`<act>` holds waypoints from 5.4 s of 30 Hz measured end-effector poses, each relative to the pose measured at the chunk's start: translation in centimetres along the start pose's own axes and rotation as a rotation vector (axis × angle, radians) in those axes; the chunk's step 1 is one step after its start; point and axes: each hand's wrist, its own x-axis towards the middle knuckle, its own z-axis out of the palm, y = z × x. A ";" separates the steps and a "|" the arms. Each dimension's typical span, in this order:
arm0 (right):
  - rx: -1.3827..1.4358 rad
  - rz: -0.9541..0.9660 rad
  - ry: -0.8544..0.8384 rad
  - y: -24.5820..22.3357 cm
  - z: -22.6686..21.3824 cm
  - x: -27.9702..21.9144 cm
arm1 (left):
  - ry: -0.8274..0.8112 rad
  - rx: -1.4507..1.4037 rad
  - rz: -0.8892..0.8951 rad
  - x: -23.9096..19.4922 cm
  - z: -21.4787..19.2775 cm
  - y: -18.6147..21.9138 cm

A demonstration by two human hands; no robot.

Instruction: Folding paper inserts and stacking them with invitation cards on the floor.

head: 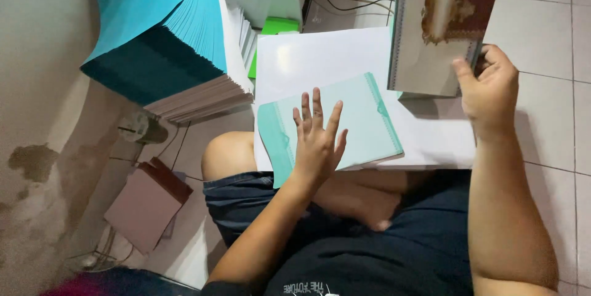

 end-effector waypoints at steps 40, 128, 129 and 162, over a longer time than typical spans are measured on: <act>-0.210 -0.123 -0.382 -2.1 8.1 -12.2 | -0.184 -0.069 -0.162 -3.0 2.4 -1.4; 0.613 0.202 -0.325 3.3 12.7 -11.5 | -0.186 -0.546 -0.518 2.2 -1.1 -9.2; 0.563 0.228 -0.364 4.1 12.4 -11.5 | -0.118 -0.727 -0.660 1.2 -0.7 -9.1; -0.719 -0.586 -0.731 3.3 17.4 -10.6 | -0.063 0.050 -0.195 -2.8 5.3 -5.0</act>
